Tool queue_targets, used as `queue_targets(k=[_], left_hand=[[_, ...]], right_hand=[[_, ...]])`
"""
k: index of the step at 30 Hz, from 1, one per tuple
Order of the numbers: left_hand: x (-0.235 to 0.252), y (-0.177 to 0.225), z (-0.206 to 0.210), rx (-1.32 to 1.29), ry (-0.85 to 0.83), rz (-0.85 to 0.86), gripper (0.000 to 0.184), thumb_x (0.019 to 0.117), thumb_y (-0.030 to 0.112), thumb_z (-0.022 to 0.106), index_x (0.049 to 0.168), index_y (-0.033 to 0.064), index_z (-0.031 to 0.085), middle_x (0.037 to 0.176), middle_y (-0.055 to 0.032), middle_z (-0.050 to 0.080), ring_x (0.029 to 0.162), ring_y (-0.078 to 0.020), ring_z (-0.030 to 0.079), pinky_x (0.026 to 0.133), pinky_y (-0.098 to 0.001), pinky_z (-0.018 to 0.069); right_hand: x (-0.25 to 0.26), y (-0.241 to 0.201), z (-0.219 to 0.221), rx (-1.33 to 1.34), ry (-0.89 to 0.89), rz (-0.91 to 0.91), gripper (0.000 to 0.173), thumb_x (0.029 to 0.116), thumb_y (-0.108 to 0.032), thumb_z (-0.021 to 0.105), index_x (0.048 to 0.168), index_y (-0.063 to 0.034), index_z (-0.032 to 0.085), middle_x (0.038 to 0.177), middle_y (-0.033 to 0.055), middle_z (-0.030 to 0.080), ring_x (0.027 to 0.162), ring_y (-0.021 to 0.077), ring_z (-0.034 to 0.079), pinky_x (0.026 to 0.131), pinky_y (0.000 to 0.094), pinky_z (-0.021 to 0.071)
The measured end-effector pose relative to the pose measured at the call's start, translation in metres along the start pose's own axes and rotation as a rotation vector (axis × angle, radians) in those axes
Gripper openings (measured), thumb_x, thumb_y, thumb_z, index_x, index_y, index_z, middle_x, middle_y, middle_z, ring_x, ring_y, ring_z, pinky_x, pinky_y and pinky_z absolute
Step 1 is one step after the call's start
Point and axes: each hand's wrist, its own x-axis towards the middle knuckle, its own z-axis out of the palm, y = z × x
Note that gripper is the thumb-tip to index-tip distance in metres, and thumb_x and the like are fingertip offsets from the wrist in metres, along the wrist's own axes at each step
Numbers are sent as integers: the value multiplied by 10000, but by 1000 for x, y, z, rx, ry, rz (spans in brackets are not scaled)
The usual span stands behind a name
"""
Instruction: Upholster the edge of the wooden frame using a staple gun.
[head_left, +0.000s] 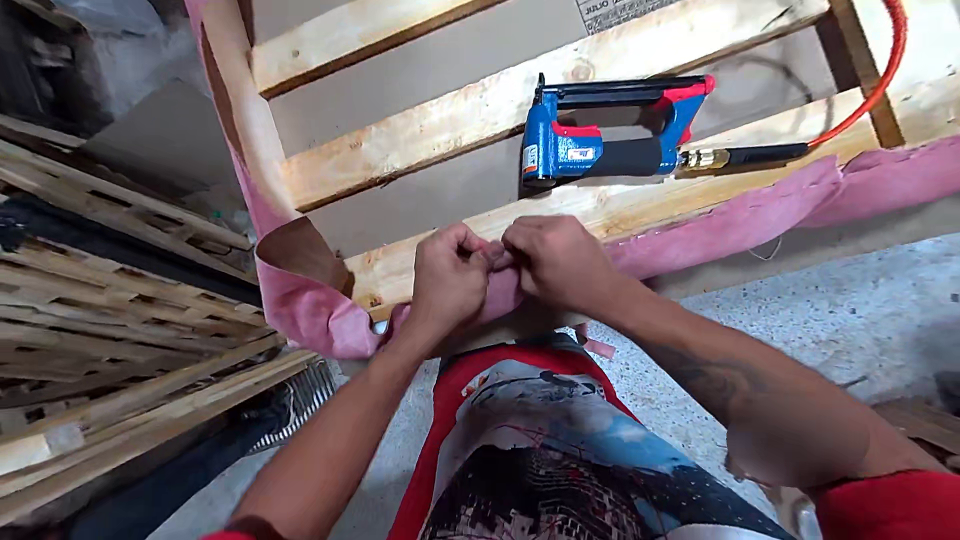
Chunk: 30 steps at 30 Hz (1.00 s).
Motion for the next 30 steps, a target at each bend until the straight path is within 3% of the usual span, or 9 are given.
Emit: queue_targets(k=[4, 7, 10, 12, 16, 20, 22, 25, 30], left_hand=[[12, 17, -25, -12, -325, -76, 224, 1038, 234, 622, 921, 53, 680, 746, -35, 647, 637, -108, 600, 592, -284, 510], [2, 46, -37, 312, -524, 27, 307, 984, 323, 691, 1201, 105, 686, 1171, -28, 670, 1009, -130, 672, 883, -367, 591], [-1, 47, -9, 592, -355, 126, 229, 921, 270, 753, 923, 42, 733, 937, -92, 691, 885, -239, 681, 804, -486, 576], [5, 34, 3, 562, -216, 153, 206, 920, 186, 720, 756, 63, 700, 762, -44, 644, 731, -181, 636, 681, -419, 543], [15, 31, 1, 438, -225, 141, 229, 891, 180, 761, 693, 83, 701, 715, -12, 641, 687, -137, 619, 646, -388, 526], [25, 37, -7, 454, -346, 248, 133, 894, 213, 790, 821, 102, 780, 842, -11, 729, 816, -127, 693, 772, -387, 594], [28, 32, -8, 428, -379, 245, 120, 901, 198, 781, 833, 99, 776, 850, -10, 733, 818, -124, 693, 773, -387, 590], [34, 21, -6, 318, -437, 302, 149, 894, 181, 789, 795, 83, 736, 841, -12, 707, 792, -118, 668, 733, -356, 575], [48, 6, -5, 126, -571, 491, 142, 915, 113, 735, 807, 36, 682, 843, -54, 652, 781, -144, 636, 713, -342, 557]], right_hand=[[2, 0, -8, 88, 66, 61, 165, 917, -145, 666, 768, -97, 722, 718, 24, 676, 712, 164, 670, 657, 397, 547], [-5, -5, -6, 93, 176, 119, 144, 890, -128, 672, 764, -85, 726, 706, 37, 677, 693, 178, 673, 638, 400, 545], [-5, -8, -2, 80, 203, 181, 178, 890, -165, 702, 730, -86, 705, 671, 38, 650, 659, 189, 654, 608, 411, 522], [-3, -9, 0, 71, 182, 237, 189, 879, -182, 716, 711, -97, 695, 658, 34, 642, 648, 195, 647, 592, 425, 512], [2, -6, -12, 137, 66, 317, 199, 913, -198, 703, 736, -109, 716, 676, 34, 656, 671, 203, 647, 631, 472, 514], [4, 14, -70, -26, 216, 350, 237, 1027, -231, 604, 1127, -31, 686, 1073, 182, 691, 1006, 351, 685, 872, 573, 560], [11, 37, -93, -203, 59, 453, 616, 898, -354, 780, 1390, -78, 532, 1256, 265, 586, 1135, 483, 601, 884, 669, 523], [25, 68, -84, -422, -246, 565, 976, 675, -447, 946, 1474, -152, 470, 1226, 311, 607, 1081, 536, 621, 799, 712, 529], [30, -1, -129, -560, -176, 633, 478, 881, -383, 709, 1256, -96, 631, 892, 249, 675, 834, 509, 669, 638, 712, 489]])
